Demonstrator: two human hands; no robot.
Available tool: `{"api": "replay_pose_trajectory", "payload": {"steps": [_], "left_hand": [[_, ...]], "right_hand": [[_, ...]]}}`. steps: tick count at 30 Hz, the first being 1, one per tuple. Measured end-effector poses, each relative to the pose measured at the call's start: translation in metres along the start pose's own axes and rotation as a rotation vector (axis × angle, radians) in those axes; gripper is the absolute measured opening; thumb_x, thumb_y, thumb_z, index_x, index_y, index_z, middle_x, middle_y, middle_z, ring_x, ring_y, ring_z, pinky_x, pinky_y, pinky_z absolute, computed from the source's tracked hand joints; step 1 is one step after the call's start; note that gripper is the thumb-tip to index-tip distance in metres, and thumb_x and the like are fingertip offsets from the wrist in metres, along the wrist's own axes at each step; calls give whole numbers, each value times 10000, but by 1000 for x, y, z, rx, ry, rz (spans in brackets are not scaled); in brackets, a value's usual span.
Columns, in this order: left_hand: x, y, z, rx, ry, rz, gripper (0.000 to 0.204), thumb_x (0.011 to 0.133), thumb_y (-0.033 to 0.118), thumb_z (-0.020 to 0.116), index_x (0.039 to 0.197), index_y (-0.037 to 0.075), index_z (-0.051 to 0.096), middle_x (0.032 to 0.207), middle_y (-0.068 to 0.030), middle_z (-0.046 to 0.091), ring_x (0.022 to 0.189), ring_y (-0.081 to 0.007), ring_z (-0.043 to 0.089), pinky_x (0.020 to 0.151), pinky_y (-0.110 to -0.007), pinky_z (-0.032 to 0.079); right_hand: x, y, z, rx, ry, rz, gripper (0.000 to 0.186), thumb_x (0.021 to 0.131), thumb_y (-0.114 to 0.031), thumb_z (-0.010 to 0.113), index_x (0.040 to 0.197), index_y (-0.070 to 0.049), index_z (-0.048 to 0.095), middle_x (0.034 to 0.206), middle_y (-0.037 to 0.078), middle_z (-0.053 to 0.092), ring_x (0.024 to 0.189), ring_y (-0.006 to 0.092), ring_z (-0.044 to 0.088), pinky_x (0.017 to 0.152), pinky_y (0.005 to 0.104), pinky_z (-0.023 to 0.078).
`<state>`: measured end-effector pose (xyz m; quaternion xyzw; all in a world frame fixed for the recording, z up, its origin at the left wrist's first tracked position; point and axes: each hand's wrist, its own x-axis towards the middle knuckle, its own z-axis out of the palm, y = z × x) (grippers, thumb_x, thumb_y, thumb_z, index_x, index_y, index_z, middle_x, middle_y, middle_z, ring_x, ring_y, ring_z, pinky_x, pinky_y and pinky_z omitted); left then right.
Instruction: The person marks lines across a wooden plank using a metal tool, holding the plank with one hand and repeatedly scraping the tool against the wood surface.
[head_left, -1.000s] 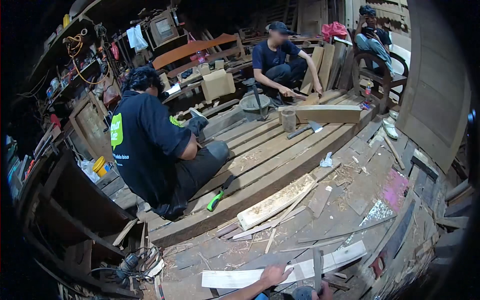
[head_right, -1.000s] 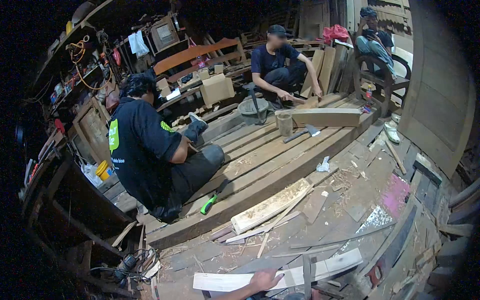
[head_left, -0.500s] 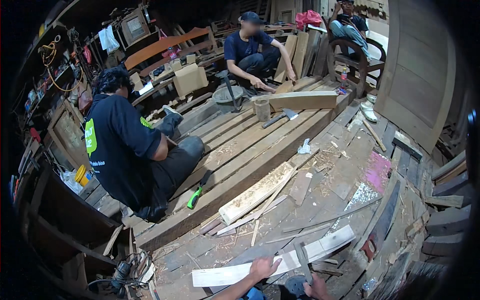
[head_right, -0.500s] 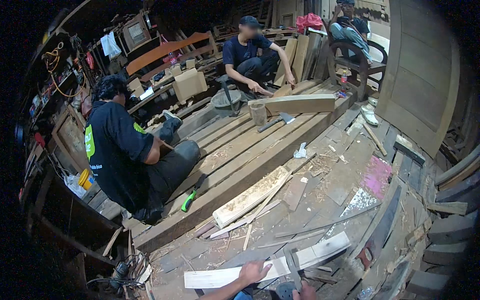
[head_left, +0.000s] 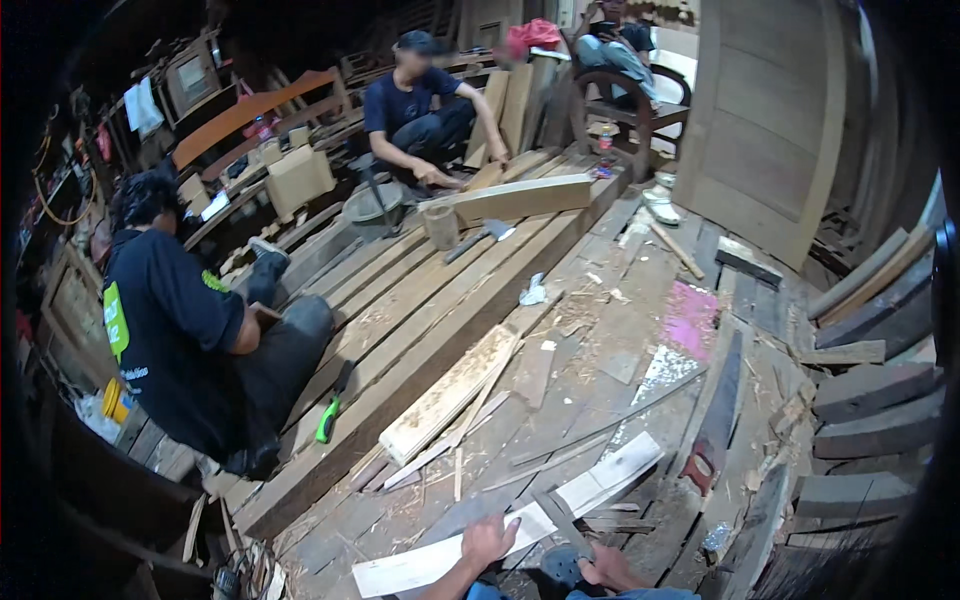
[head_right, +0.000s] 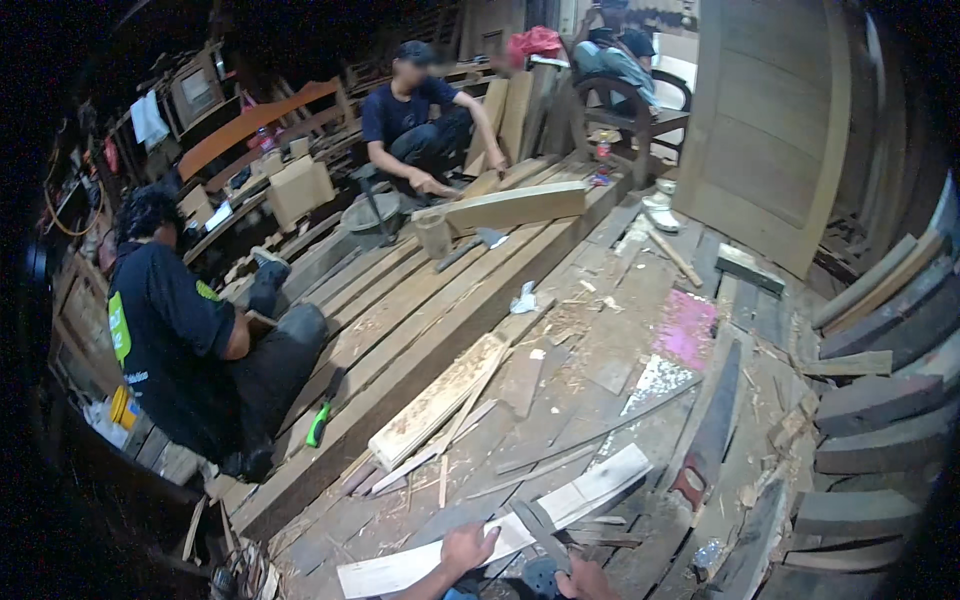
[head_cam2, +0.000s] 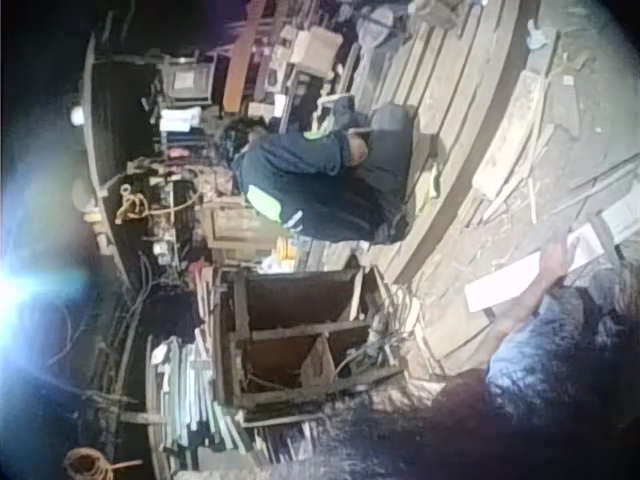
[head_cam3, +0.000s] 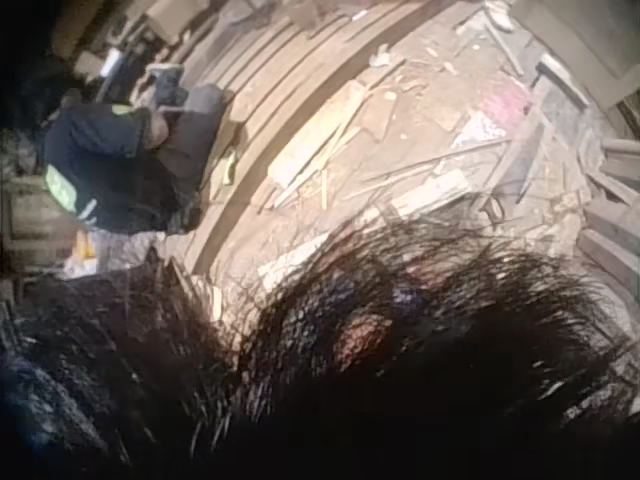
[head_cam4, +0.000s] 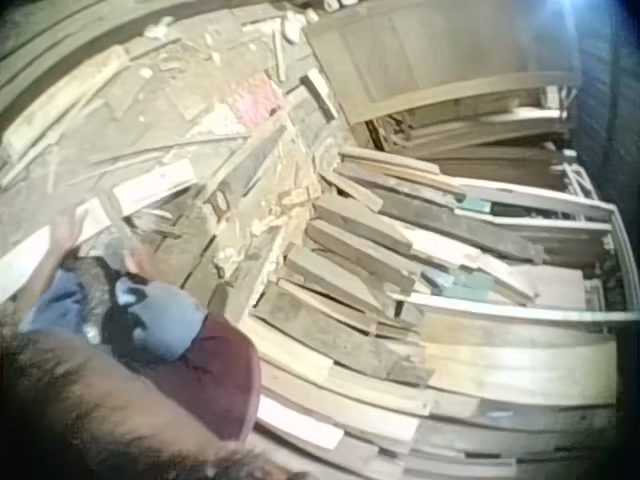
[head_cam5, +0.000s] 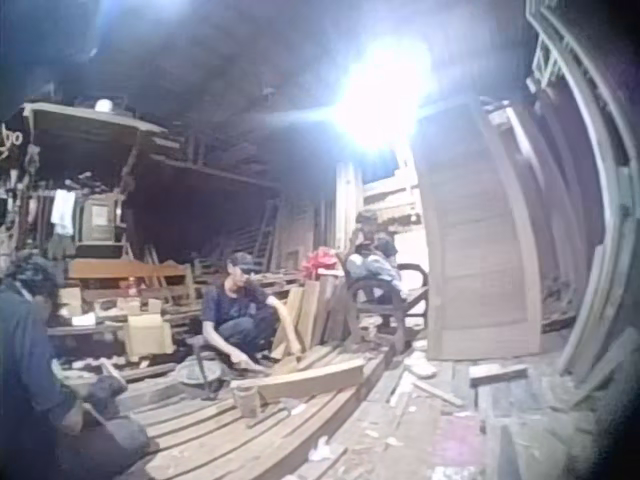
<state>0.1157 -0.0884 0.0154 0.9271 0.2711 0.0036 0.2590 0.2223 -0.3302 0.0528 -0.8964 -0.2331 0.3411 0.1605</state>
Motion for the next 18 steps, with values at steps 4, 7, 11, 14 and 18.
{"api": "replay_pose_trajectory", "payload": {"steps": [4, 7, 11, 14, 18], "left_hand": [[-6, 4, 0, -25, 57, -1, 524, 924, 511, 488, 949, 14, 652, 924, -230, 683, 873, -400, 654, 822, -505, 488], [-10, -3, 2, -51, 56, -10, 507, 913, 500, 519, 954, 16, 666, 901, -229, 681, 842, -400, 656, 805, -504, 488], [-5, 0, -1, -33, 20, -17, 493, 902, 486, 549, 1007, 22, 678, 887, -230, 681, 817, -411, 654, 778, -507, 494], [-6, -14, 4, -30, 156, 44, 445, 895, 453, 571, 915, 20, 667, 815, -228, 660, 772, -415, 642, 739, -516, 489], [5, 2, -2, -30, 159, 68, 434, 911, 417, 563, 927, -5, 665, 823, -226, 667, 759, -410, 646, 707, -500, 497]], "right_hand": [[30, 43, 28, -69, -220, 6, 521, 792, -420, 628, 1192, -89, 597, 951, 278, 668, 923, 473, 635, 810, 538, 501], [2, 8, 6, 193, -28, -33, 572, 805, -413, 624, 1243, -55, 542, 958, 279, 668, 926, 475, 633, 816, 535, 500], [9, 31, 28, 114, -25, -20, 557, 821, -364, 622, 1244, -18, 515, 948, 289, 657, 887, 470, 634, 772, 535, 503], [2, 8, 11, 217, -7, -98, 482, 829, -354, 601, 1185, -32, 560, 944, 272, 657, 877, 483, 625, 775, 537, 493], [5, 25, 17, 179, 75, -140, 408, 815, -287, 629, 1128, -28, 590, 860, 256, 662, 805, 459, 637, 724, 513, 507]]}}
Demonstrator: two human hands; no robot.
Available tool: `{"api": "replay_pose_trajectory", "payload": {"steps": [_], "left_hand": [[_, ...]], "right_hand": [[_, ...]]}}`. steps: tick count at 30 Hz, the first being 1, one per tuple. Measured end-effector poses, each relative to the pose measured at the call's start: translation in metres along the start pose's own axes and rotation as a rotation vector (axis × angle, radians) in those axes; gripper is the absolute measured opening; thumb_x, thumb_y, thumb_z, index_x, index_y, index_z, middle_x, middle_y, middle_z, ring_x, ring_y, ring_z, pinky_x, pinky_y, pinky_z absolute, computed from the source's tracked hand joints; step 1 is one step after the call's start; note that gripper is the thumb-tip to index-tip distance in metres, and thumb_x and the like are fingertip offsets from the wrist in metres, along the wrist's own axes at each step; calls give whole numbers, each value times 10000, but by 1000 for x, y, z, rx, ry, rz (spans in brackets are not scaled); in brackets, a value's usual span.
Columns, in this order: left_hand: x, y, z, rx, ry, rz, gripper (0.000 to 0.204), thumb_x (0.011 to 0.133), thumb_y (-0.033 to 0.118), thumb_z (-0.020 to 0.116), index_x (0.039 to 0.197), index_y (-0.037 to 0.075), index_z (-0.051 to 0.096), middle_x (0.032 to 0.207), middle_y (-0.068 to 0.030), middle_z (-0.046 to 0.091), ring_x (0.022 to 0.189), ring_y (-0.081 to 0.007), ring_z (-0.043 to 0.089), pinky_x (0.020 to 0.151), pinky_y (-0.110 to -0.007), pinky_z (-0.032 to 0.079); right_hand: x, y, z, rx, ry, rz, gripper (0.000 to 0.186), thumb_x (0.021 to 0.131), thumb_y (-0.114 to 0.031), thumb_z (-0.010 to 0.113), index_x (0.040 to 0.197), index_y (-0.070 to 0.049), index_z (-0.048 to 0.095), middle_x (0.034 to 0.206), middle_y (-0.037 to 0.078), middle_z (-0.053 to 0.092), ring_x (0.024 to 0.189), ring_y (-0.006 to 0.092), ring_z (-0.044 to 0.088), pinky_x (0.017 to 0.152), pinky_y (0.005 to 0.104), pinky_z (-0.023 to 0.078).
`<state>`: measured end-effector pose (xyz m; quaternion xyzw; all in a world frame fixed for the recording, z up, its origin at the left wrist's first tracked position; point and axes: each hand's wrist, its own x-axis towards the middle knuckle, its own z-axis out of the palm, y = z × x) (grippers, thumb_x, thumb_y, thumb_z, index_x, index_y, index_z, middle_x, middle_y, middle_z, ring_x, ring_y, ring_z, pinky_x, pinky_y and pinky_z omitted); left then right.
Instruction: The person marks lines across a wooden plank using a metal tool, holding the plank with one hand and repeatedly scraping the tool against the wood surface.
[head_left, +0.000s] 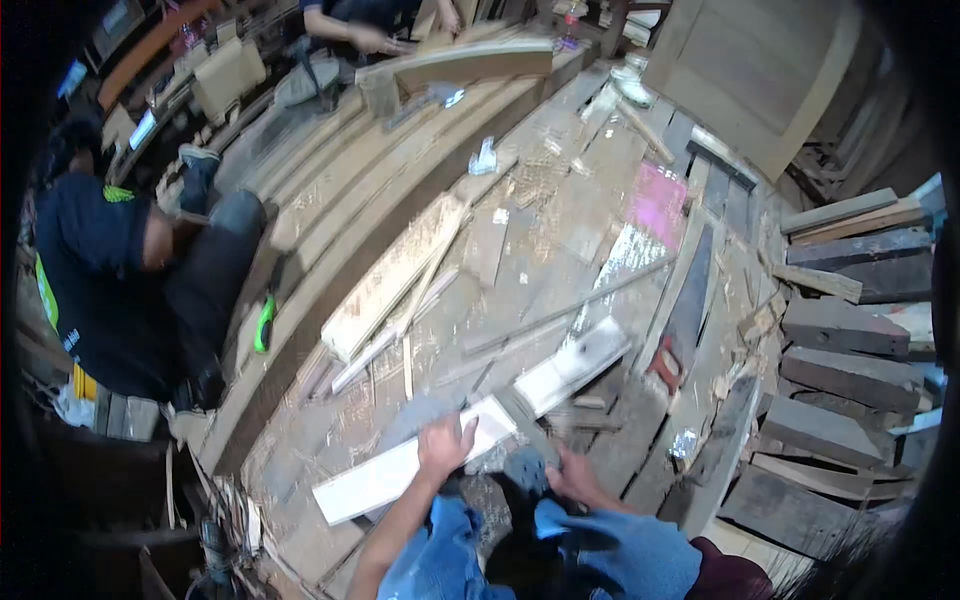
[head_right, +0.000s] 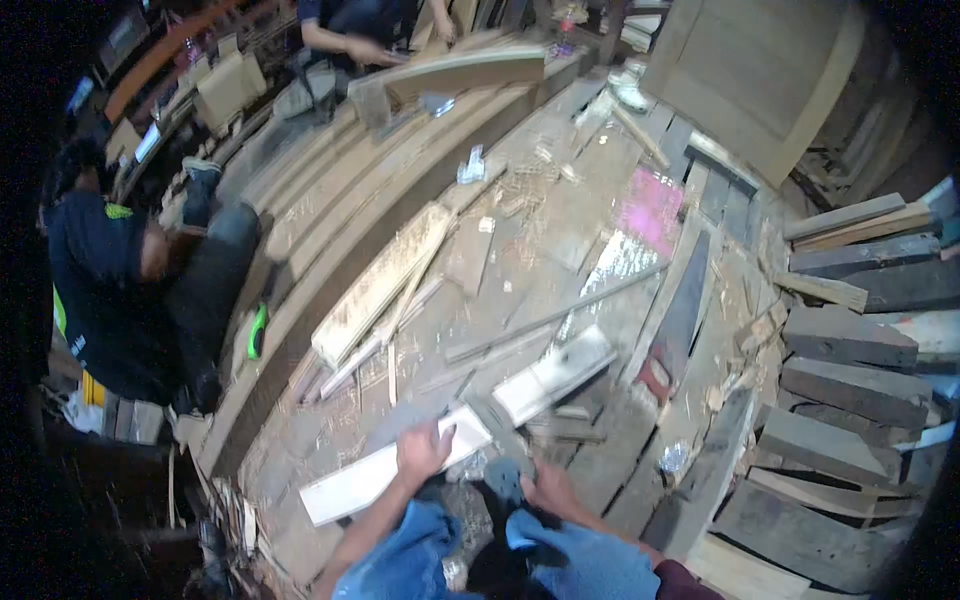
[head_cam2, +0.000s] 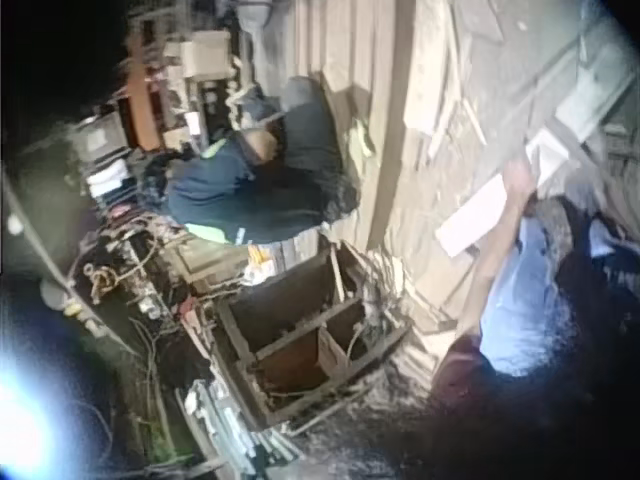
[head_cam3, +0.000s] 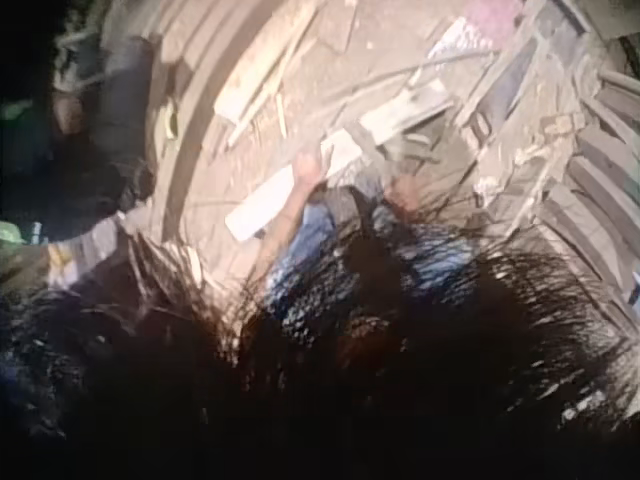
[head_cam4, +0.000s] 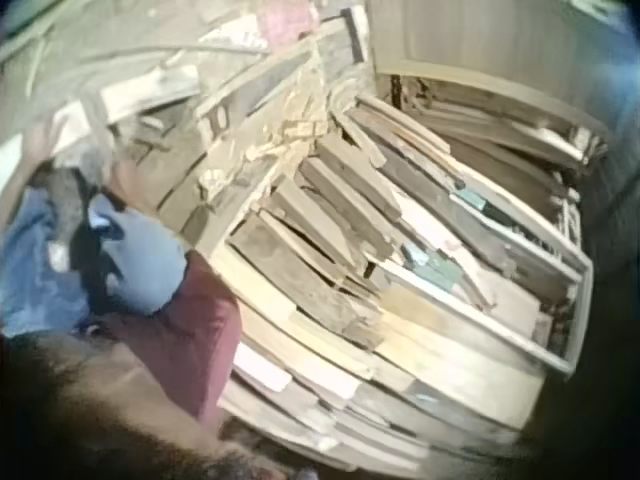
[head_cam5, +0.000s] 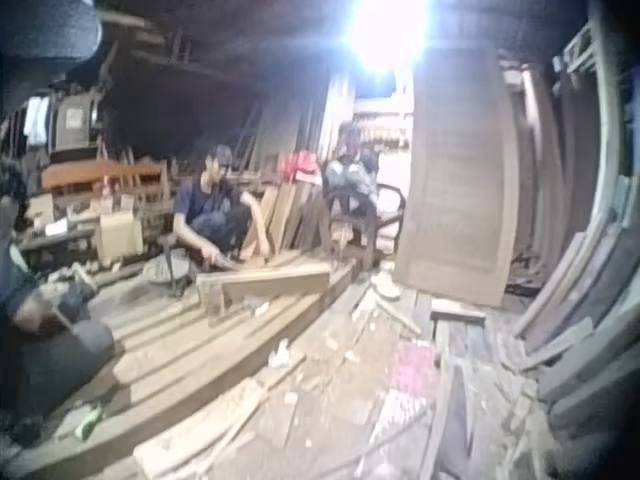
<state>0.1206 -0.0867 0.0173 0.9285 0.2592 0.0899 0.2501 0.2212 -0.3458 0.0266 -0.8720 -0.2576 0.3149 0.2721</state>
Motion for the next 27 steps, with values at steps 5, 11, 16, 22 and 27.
{"api": "replay_pose_trajectory", "payload": {"steps": [5, 11, 16, 22, 27], "left_hand": [[-1, -4, 4, -37, 21, -8, 411, 912, 405, 569, 912, 2, 650, 816, -216, 666, 762, -399, 641, 726, -496, 494], [-7, -6, 5, -23, -8, -59, 401, 908, 392, 580, 935, -2, 645, 845, -213, 671, 818, -375, 648, 790, -474, 490], [-6, -6, 1, -48, -131, -128, 505, 926, 481, 524, 1041, 0, 632, 946, -212, 674, 914, -360, 646, 872, -468, 468], [4, 17, -26, 77, -285, -26, 904, 656, 605, 748, 1267, -17, 510, 1095, -219, 642, 1040, -363, 616, 940, -491, 445], [0, 11, -18, 85, -346, -82, 944, 516, 421, 837, 1290, 5, 488, 1089, -207, 625, 1035, -363, 613, 953, -458, 453]], "right_hand": [[4, -4, -7, 110, -121, 135, 400, 811, -240, 625, 1127, 3, 581, 871, 253, 666, 811, 431, 651, 714, 496, 508], [2, -10, -4, -14, -103, 185, 375, 823, -211, 618, 1102, 33, 560, 876, 286, 656, 851, 464, 643, 761, 529, 508], [6, -15, -9, -34, -61, 146, 372, 815, -215, 636, 1070, 42, 551, 847, 286, 653, 816, 465, 643, 722, 537, 503], [6, 3, -2, -88, 33, 64, 390, 805, -188, 622, 1121, 25, 540, 780, 252, 642, 731, 426, 643, 667, 492, 503], [5, -29, -14, 3, -30, 24, 440, 877, -236, 625, 1217, 6, 489, 810, 243, 663, 718, 421, 652, 636, 476, 507]]}}
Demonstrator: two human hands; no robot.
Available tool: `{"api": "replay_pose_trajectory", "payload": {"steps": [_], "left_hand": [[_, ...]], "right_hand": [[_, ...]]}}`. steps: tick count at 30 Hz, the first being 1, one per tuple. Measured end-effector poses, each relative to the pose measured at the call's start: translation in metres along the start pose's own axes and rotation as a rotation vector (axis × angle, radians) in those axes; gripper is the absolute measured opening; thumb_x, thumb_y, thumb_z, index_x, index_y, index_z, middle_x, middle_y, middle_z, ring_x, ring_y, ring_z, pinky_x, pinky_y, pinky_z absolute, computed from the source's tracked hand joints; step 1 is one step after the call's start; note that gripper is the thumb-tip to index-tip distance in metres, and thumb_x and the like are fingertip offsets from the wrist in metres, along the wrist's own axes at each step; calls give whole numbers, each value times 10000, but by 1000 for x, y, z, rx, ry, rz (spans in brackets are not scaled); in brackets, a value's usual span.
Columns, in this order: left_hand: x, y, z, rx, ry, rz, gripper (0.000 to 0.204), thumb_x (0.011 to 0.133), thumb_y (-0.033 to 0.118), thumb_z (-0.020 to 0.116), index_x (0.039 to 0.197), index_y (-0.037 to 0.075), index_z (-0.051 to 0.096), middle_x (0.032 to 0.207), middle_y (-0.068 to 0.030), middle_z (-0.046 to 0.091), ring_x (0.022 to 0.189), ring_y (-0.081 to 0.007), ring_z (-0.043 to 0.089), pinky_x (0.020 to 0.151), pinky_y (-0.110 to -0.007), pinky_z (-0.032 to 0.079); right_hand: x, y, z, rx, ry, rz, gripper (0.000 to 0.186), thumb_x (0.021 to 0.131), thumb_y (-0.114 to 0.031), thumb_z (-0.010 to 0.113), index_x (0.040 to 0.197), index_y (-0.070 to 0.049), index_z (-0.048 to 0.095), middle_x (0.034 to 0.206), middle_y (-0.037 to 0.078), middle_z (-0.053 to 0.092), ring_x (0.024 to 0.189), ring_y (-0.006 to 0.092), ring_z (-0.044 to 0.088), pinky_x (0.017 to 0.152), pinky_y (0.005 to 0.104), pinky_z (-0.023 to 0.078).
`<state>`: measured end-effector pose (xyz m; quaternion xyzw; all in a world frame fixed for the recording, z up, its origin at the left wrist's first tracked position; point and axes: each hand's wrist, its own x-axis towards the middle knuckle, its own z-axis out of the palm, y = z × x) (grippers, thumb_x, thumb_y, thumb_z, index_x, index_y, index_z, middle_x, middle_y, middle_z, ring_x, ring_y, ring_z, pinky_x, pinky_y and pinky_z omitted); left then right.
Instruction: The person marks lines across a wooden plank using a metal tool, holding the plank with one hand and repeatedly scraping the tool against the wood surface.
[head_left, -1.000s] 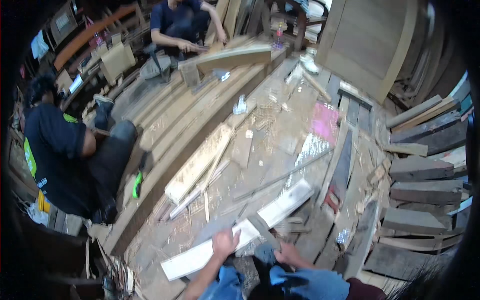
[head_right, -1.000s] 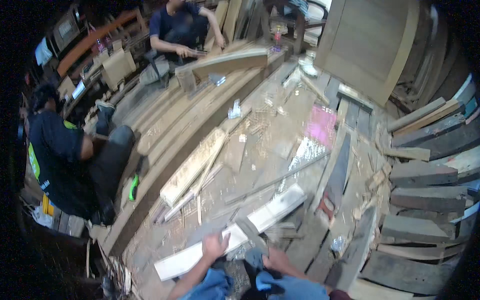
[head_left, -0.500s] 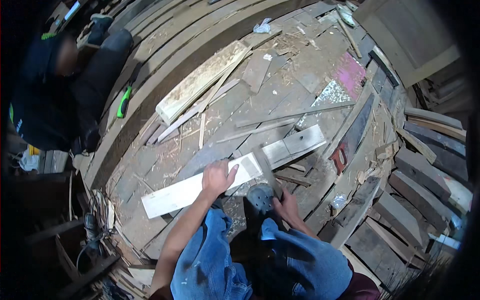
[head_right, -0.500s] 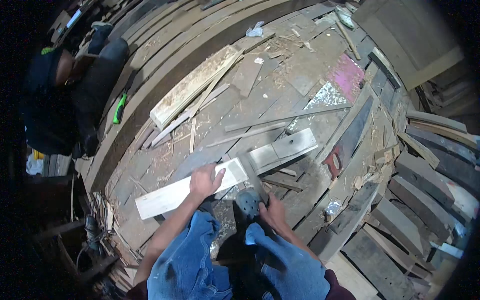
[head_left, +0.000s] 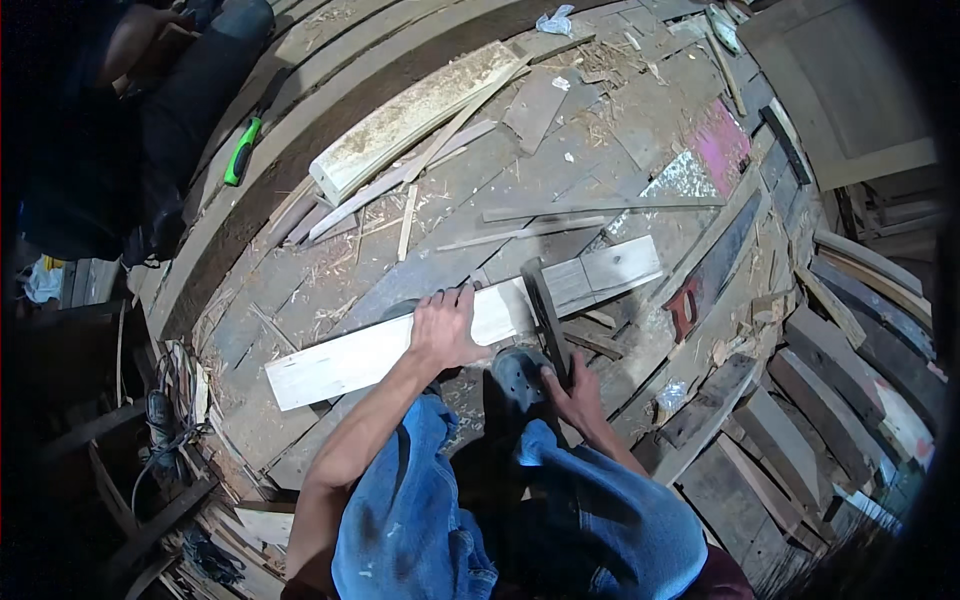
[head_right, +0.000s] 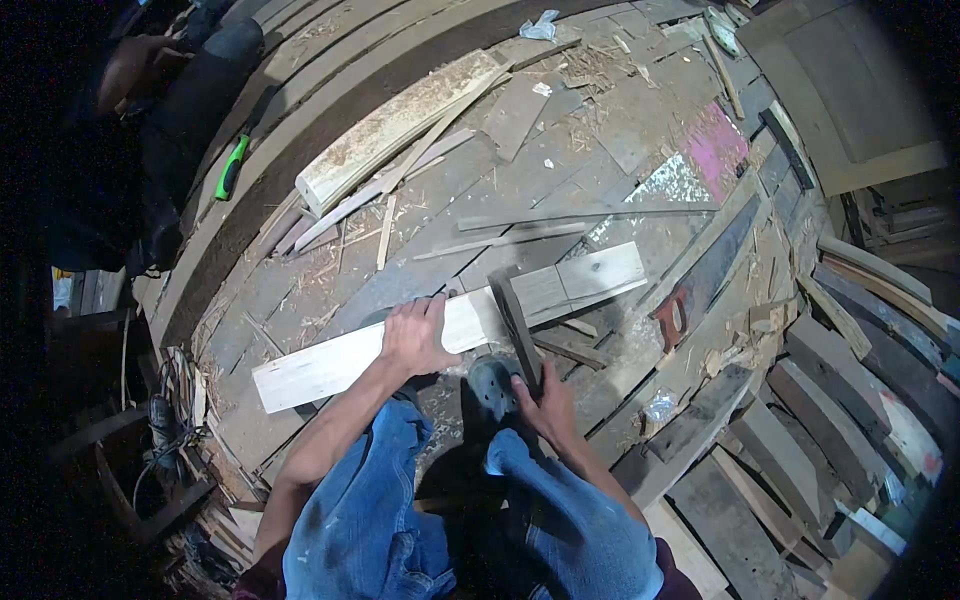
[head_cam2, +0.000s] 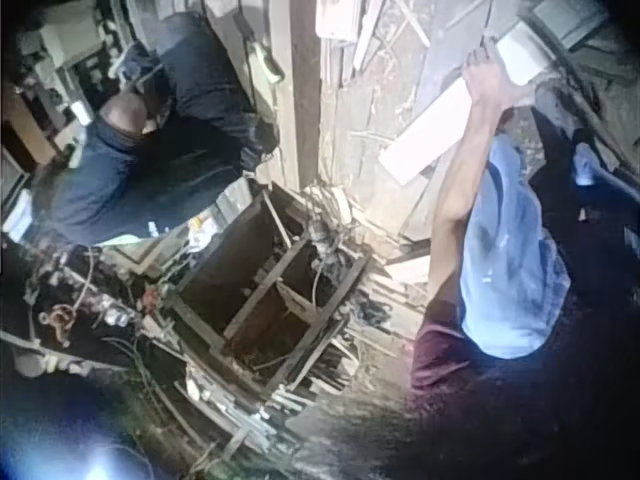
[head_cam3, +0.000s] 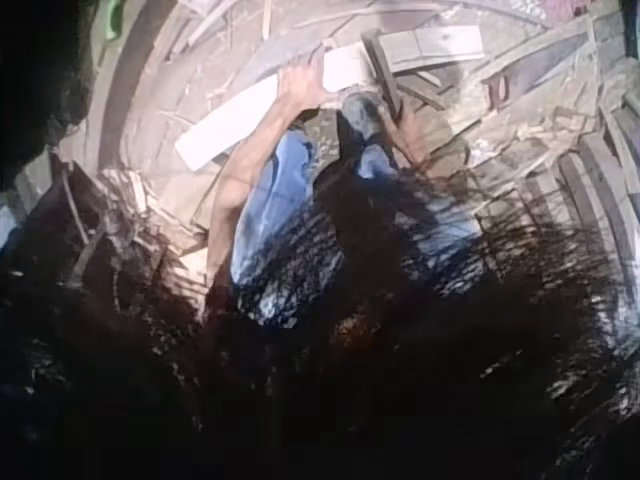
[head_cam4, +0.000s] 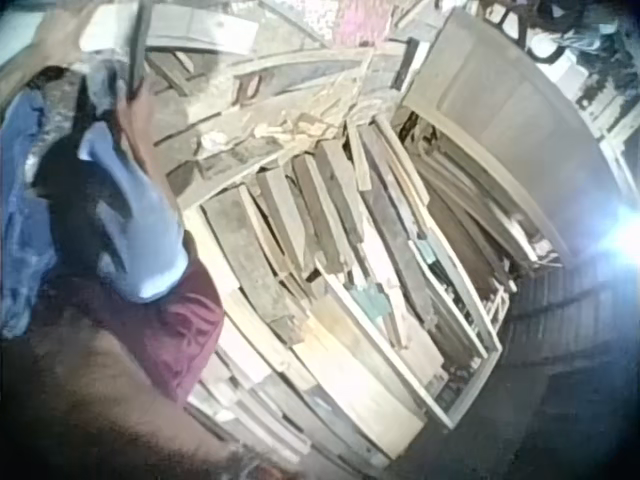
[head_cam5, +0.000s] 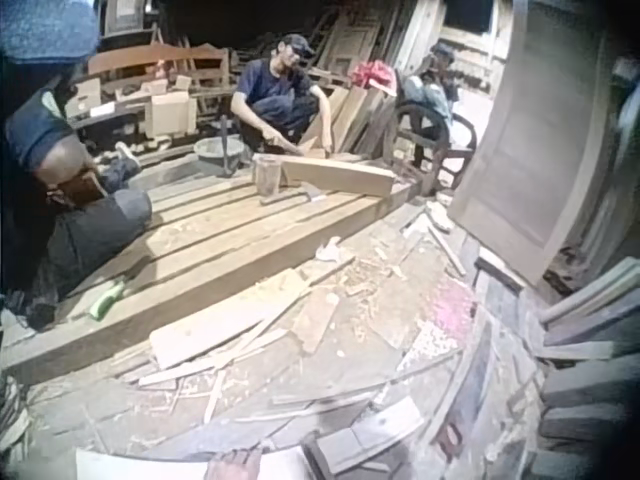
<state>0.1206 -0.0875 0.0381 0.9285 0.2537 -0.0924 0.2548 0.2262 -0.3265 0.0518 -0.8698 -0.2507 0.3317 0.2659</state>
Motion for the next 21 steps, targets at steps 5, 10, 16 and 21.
{"api": "replay_pose_trajectory", "payload": {"steps": [5, 10, 16, 21], "left_hand": [[12, 15, 6, -29, 116, 26, 906, 496, 437, 841, 1225, -11, 545, 1062, -195, 637, 987, -346, 642, 920, -460, 477], [14, 13, -2, -92, 8, -97, 1060, 496, 555, 839, 1318, -21, 497, 1103, -192, 633, 1043, -338, 624, 944, -474, 453], [-16, -15, -4, 24, 43, -47, 1144, 562, 659, 776, 1415, 2, 389, 1280, -201, 547, 1208, -318, 509, 1021, -498, 330], [-23, -19, -4, 7, 73, -25, 1072, 618, 644, 750, 1403, 7, 394, 1299, -183, 528, 1194, -315, 490, 1013, -483, 326]], "right_hand": [[5, -14, -1, -18, 135, -484, 589, 956, -192, 545, 1486, -105, 303, 1086, 290, 610, 877, 419, 650, 712, 480, 522], [6, -9, 6, -270, -181, -213, 677, 906, -84, 530, 1521, -211, 277, 970, 300, 581, 836, 472, 597, 738, 514, 494], [20, 4, -5, -323, -142, -266, 714, 907, -123, 520, 1530, -305, 223, 927, 291, 622, 686, 443, 627, 580, 520, 496], [55, 45, -37, -457, 310, -312, 818, 845, 21, 497, 1548, -247, 177, 755, 222, 604, 624, 403, 594, 545, 476, 450]]}}
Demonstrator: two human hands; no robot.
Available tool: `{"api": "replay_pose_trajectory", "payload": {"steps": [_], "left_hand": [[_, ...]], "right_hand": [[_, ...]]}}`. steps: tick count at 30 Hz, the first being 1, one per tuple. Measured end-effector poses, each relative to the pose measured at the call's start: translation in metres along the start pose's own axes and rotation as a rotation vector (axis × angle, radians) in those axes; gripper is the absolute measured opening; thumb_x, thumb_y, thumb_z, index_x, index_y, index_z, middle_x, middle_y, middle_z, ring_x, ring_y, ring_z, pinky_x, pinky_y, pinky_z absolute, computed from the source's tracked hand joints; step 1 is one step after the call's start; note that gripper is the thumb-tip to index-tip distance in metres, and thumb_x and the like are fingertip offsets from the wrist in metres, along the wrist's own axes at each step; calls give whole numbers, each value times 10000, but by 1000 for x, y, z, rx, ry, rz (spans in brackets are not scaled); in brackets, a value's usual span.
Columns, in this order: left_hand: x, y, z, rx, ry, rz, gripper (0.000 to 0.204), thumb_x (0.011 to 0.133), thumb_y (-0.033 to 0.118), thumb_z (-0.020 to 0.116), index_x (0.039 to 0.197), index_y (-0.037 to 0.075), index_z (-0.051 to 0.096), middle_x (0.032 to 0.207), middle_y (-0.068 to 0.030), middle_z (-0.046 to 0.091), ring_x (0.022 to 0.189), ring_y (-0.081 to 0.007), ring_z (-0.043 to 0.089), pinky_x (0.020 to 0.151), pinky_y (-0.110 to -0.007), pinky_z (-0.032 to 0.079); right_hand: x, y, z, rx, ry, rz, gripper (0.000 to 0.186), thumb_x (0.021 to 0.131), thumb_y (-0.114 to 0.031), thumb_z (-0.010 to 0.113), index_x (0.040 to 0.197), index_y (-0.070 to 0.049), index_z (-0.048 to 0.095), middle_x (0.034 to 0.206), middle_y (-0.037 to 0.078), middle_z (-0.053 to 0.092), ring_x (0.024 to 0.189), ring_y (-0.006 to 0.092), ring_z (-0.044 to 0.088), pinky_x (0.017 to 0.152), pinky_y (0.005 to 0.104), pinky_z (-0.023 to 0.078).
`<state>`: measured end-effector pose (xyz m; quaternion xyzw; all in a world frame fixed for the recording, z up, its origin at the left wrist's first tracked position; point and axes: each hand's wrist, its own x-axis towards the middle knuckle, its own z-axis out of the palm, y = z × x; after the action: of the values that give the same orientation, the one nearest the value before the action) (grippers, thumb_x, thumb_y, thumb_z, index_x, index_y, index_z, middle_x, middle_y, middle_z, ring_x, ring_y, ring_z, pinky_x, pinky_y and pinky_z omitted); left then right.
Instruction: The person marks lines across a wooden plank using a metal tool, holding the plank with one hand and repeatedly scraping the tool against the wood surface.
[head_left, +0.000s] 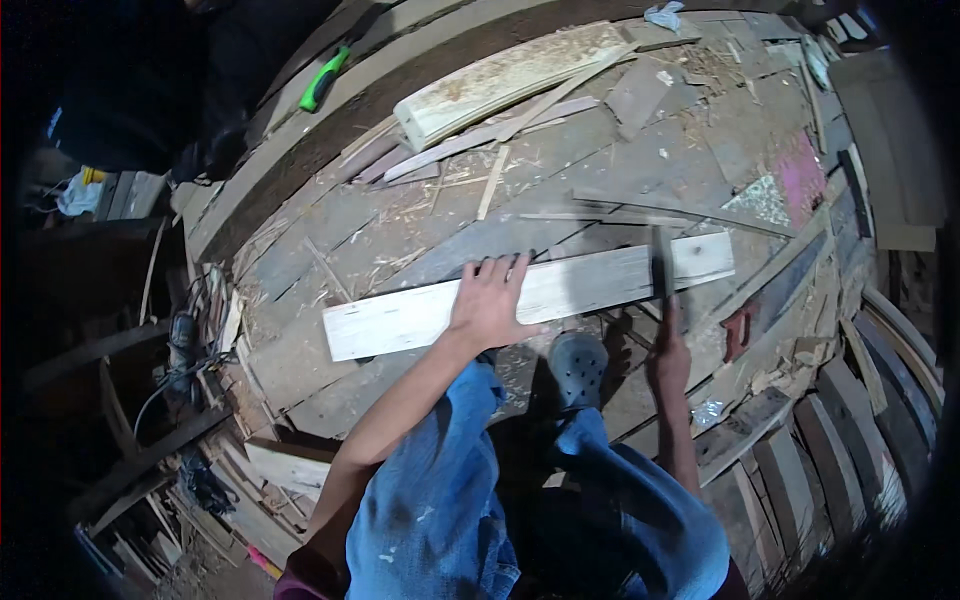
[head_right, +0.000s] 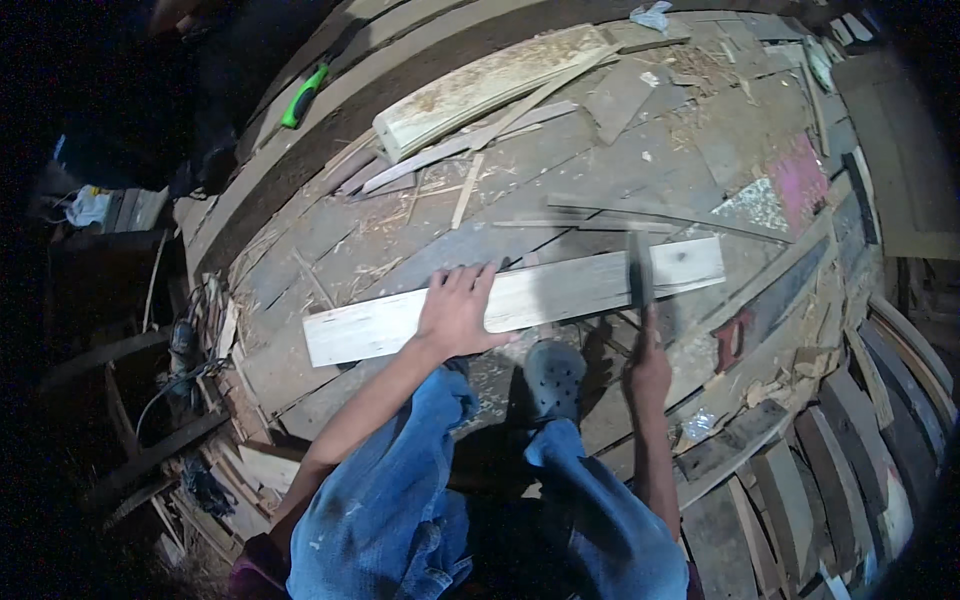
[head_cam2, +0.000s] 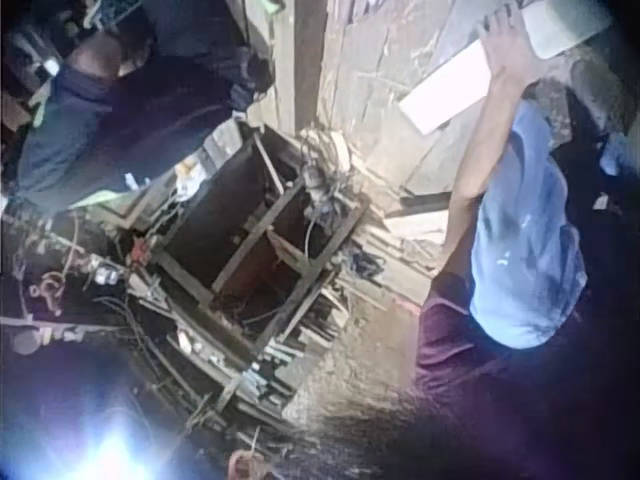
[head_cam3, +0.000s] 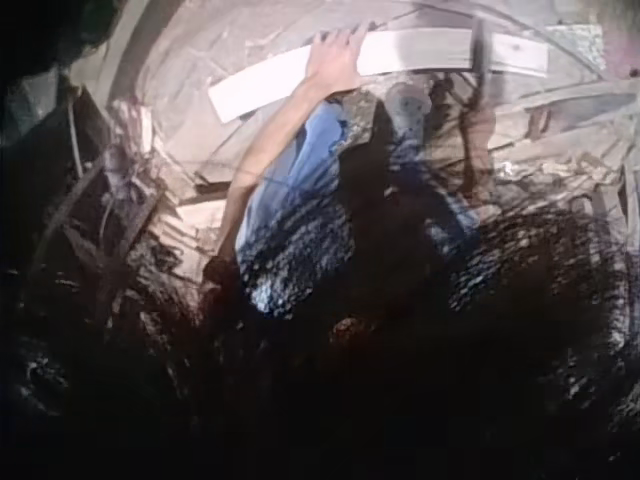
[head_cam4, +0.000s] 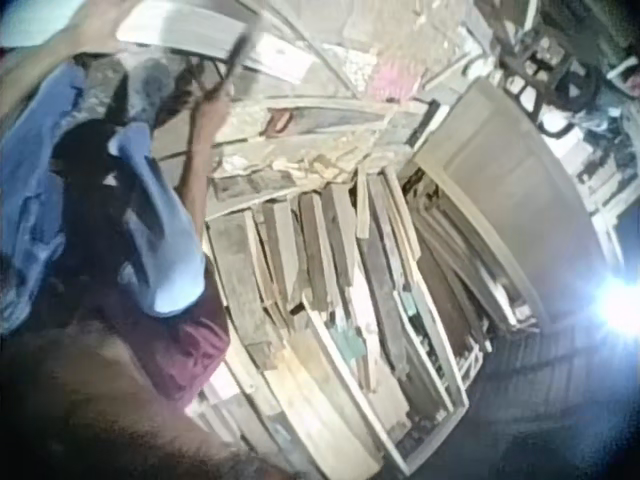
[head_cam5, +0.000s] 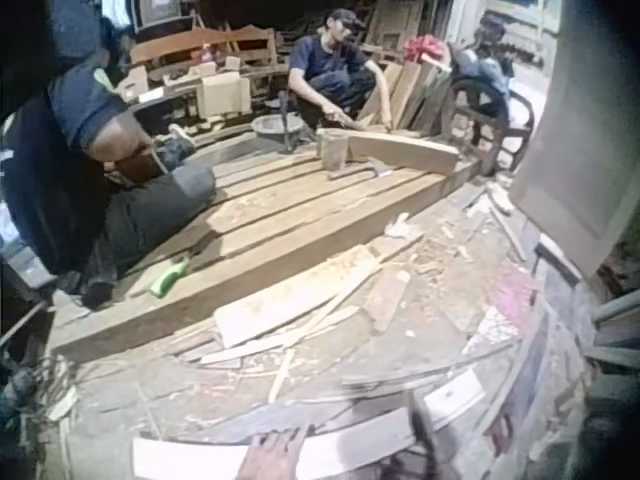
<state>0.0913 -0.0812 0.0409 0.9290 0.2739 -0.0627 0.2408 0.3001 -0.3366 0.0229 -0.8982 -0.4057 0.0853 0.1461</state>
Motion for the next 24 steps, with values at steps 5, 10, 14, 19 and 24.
{"api": "replay_pose_trajectory", "payload": {"steps": [5, 10, 14, 19, 24], "left_hand": [[0, 0, 2, 19, -14, -23, 1026, 636, 636, 742, 1383, 12, 421, 1282, -180, 537, 1193, -312, 495, 1014, -479, 332], [-1, -3, -1, 10, -24, -39, 981, 618, 583, 772, 1361, 26, 453, 1225, -170, 564, 1147, -298, 520, 969, -459, 362], [2, 2, 1, 69, 46, -21, 984, 603, 569, 782, 1355, 25, 458, 1153, -173, 589, 1106, -312, 542, 957, -447, 370], [2, 2, 1, 54, 10, -42, 976, 604, 567, 785, 1346, 19, 464, 1154, -179, 595, 1103, -317, 544, 964, -451, 369], [0, -2, 4, 61, -17, -56, 969, 600, 558, 791, 1340, 20, 471, 1157, -176, 594, 1106, -318, 540, 969, -449, 367]], "right_hand": [[-16, -38, 17, 166, -142, -8, 909, 770, 72, 516, 1553, -232, 169, 773, 233, 589, 649, 431, 589, 579, 482, 479], [-35, -55, 16, 37, -344, -123, 855, 827, -10, 517, 1554, -261, 144, 813, 299, 589, 657, 471, 593, 564, 511, 479], [-3, -4, -8, -12, -92, 137, 794, 862, -21, 488, 1551, -216, 146, 683, 241, 580, 581, 414, 589, 512, 504, 430], [-21, -38, 15, 205, -158, 94, 771, 860, -8, 502, 1542, -189, 194, 752, 251, 598, 623, 419, 592, 569, 487, 465], [-40, -59, 5, -20, -506, -89, 721, 911, -105, 525, 1536, -244, 195, 953, 265, 631, 710, 455, 620, 602, 538, 497]]}}
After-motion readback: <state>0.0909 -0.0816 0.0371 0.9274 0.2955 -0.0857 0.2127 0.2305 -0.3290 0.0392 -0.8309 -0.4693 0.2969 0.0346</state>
